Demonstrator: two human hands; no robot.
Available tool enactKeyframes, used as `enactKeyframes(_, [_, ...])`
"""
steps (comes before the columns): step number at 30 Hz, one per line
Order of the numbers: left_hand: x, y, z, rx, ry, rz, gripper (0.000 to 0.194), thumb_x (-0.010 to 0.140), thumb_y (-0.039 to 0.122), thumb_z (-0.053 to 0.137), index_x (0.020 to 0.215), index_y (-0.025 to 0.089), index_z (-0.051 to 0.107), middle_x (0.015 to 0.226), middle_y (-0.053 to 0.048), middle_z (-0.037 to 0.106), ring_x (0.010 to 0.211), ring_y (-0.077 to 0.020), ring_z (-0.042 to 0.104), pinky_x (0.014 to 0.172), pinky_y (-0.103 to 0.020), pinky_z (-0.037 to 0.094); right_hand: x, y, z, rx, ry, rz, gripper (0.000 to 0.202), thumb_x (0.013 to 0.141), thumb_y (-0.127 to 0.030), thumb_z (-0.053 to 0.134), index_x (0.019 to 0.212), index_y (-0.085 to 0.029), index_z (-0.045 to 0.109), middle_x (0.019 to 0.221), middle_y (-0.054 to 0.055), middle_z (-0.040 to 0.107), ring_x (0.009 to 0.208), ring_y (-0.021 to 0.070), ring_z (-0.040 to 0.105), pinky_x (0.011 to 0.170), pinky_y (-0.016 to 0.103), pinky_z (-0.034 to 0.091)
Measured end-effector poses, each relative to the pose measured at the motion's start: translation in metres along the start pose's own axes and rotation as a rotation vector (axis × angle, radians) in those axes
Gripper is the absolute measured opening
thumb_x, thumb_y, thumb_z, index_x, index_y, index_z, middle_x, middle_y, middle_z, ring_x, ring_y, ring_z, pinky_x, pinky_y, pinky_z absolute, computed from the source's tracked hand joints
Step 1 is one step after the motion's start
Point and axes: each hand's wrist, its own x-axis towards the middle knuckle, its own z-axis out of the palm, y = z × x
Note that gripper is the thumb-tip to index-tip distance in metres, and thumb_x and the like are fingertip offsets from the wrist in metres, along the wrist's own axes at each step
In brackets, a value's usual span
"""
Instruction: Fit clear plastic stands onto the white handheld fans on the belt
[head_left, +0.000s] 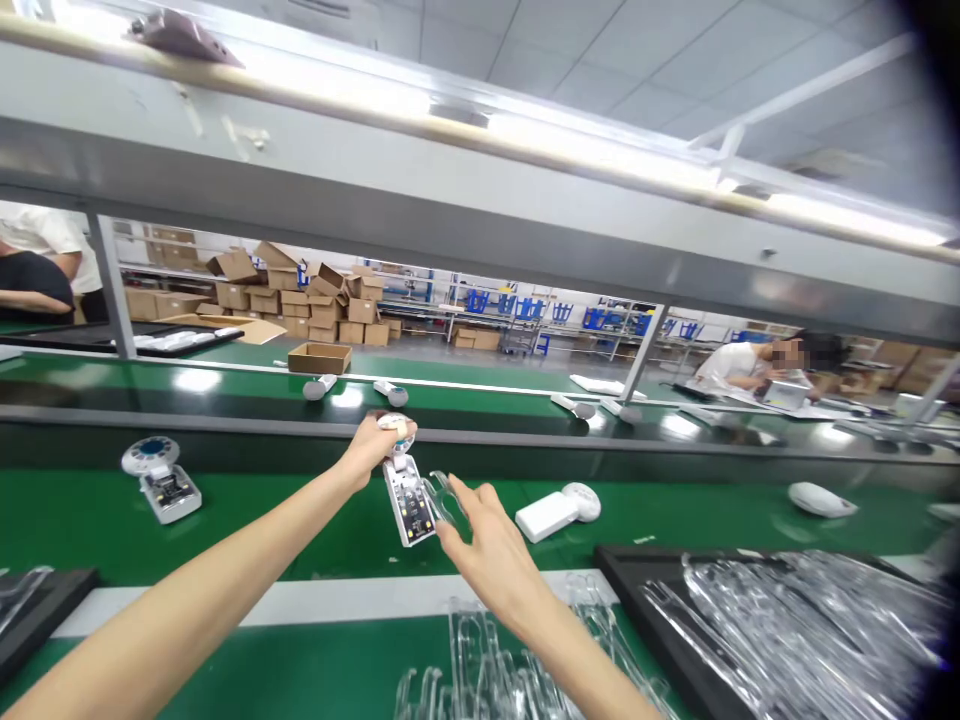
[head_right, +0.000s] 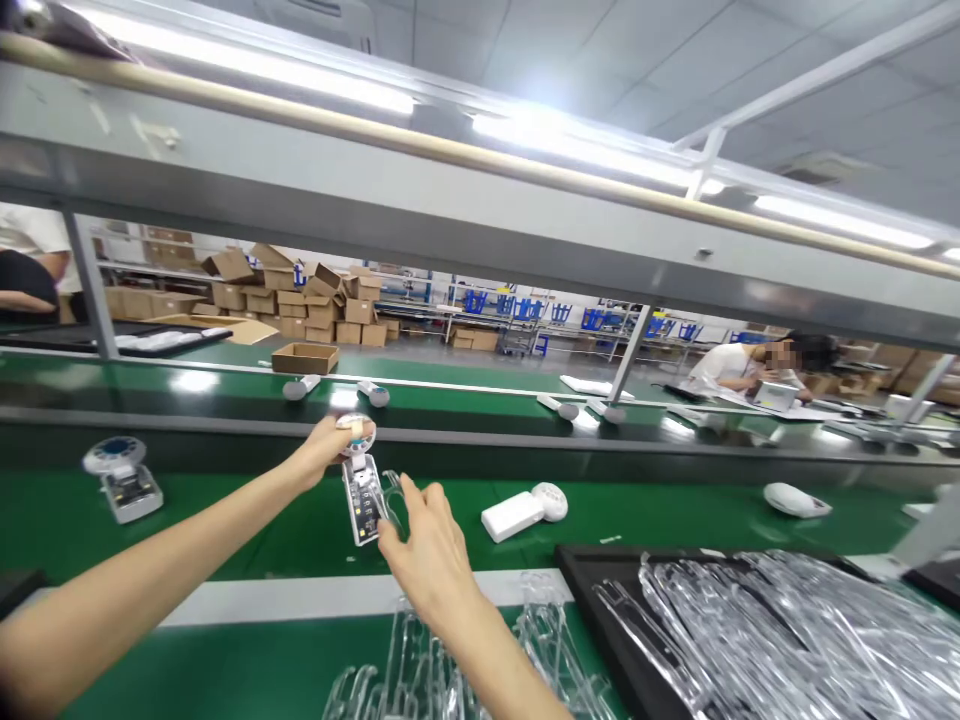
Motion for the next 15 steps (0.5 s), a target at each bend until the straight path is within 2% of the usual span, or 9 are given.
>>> enactKeyframes(4, [-0.048, 0.035, -0.016, -0.026, -0.04, 0.06, 0.048, 0.063, 0.04, 0.071, 0.104, 0.021, 0.057, 0.09, -0.003, 0.064, 0.073, -0.0156, 0.059, 0.052, -0.02, 0.042, -0.003, -0.039, 0.008, -0.138, 0.089, -0.063, 0.058, 0.088, -0.028, 0.046, 0.142, -0.013, 0.037, 0.105, 0.014, 0.049, 0.101, 0.0289, 0.053, 0.086, 0.043, 0.047])
enactKeyframes(8, [-0.077, 0.047, -0.032, -0.049, -0.022, 0.082, 0.05, 0.059, 0.04, 0.074, 0.101, 0.02, 0.057, 0.087, -0.003, 0.063, 0.07, -0.0153, 0.058, 0.05, -0.021, 0.04, -0.018, -0.068, 0.028, -0.182, 0.167, -0.072, 0.055, 0.089, -0.028, 0.046, 0.141, -0.013, 0.039, 0.105, 0.016, 0.05, 0.1, 0.0316, 0.052, 0.079, 0.045, 0.05])
enactKeyframes(12, [-0.095, 0.052, -0.047, -0.097, 0.051, 0.123, 0.053, 0.058, 0.034, 0.077, 0.104, 0.019, 0.055, 0.09, -0.004, 0.064, 0.071, -0.0153, 0.059, 0.051, -0.021, 0.04, -0.032, -0.077, 0.054, -0.178, 0.229, -0.085, 0.058, 0.09, -0.029, 0.045, 0.144, -0.013, 0.031, 0.115, 0.019, 0.051, 0.102, 0.034, 0.05, 0.082, 0.051, 0.048])
enactKeyframes(15, [-0.107, 0.056, -0.057, -0.145, 0.096, 0.211, 0.062, 0.057, 0.032, 0.08, 0.11, 0.018, 0.052, 0.097, -0.006, 0.064, 0.078, -0.0166, 0.061, 0.058, -0.022, 0.045, -0.033, -0.077, 0.059, -0.094, 0.192, -0.117, 0.06, 0.093, -0.028, 0.038, 0.149, -0.018, 0.019, 0.118, 0.018, 0.051, 0.101, 0.0323, 0.053, 0.081, 0.05, 0.048])
